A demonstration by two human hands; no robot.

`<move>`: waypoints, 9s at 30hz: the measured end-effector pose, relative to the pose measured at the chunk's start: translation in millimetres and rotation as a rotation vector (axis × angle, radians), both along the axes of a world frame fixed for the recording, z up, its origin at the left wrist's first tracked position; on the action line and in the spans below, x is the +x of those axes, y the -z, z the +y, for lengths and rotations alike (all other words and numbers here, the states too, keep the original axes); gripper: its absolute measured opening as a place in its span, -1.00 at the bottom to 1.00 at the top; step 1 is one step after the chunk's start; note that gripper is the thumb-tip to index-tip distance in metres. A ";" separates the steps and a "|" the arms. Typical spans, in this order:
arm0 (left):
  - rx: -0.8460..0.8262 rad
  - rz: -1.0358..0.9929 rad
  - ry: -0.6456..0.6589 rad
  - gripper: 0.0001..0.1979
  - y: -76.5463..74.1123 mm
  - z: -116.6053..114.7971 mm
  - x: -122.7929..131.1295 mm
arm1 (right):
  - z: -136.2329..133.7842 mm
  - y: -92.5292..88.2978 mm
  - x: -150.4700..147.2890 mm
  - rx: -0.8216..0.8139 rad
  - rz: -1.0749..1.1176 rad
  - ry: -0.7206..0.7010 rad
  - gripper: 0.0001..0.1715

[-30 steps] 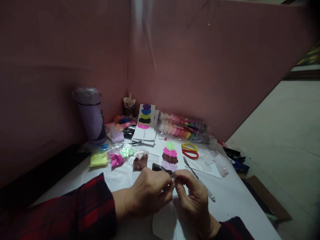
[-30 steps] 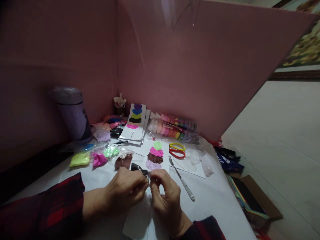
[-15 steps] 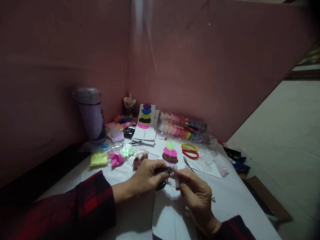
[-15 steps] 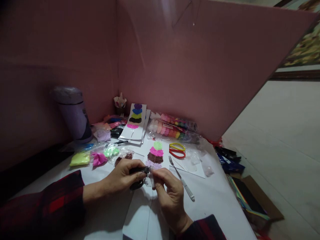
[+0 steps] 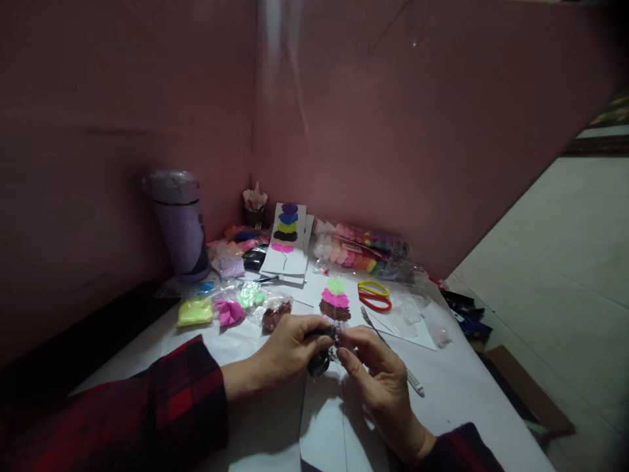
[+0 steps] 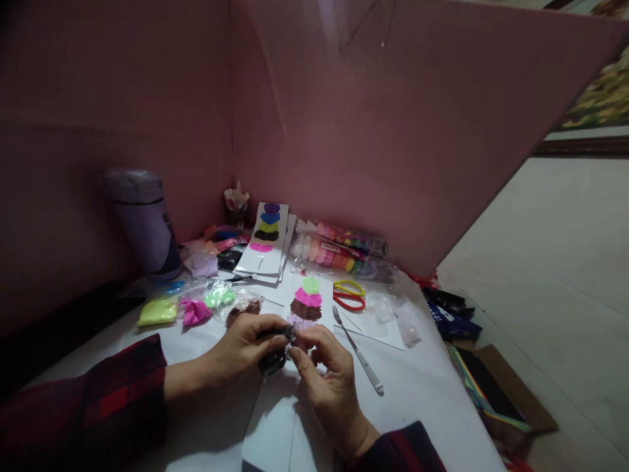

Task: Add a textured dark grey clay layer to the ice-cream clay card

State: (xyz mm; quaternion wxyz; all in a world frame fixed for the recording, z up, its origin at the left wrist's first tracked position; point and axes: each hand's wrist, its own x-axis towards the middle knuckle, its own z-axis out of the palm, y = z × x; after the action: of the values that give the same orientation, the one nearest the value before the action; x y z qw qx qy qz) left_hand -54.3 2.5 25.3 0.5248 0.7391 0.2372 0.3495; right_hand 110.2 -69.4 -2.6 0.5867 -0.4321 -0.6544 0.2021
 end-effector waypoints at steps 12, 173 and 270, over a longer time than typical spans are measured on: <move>-0.194 -0.078 0.052 -0.67 -3.7 -0.7 1.3 | -0.5 -0.2 -2.6 -0.074 0.116 0.017 -0.69; -0.508 -0.311 -0.069 -0.80 -13.2 -8.2 6.9 | -12.3 -13.1 -5.9 -0.085 -0.042 0.193 -0.78; -0.466 -0.197 0.180 -0.60 4.3 -5.6 6.7 | -13.5 -16.7 -7.7 -0.011 -0.221 0.235 -0.81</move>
State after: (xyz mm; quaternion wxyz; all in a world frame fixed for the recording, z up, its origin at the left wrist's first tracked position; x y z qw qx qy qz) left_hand -47.6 -3.1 21.0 0.7303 0.5788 0.1927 0.3076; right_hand 102.5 -82.9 14.1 0.5282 -0.5286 -0.6588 0.0870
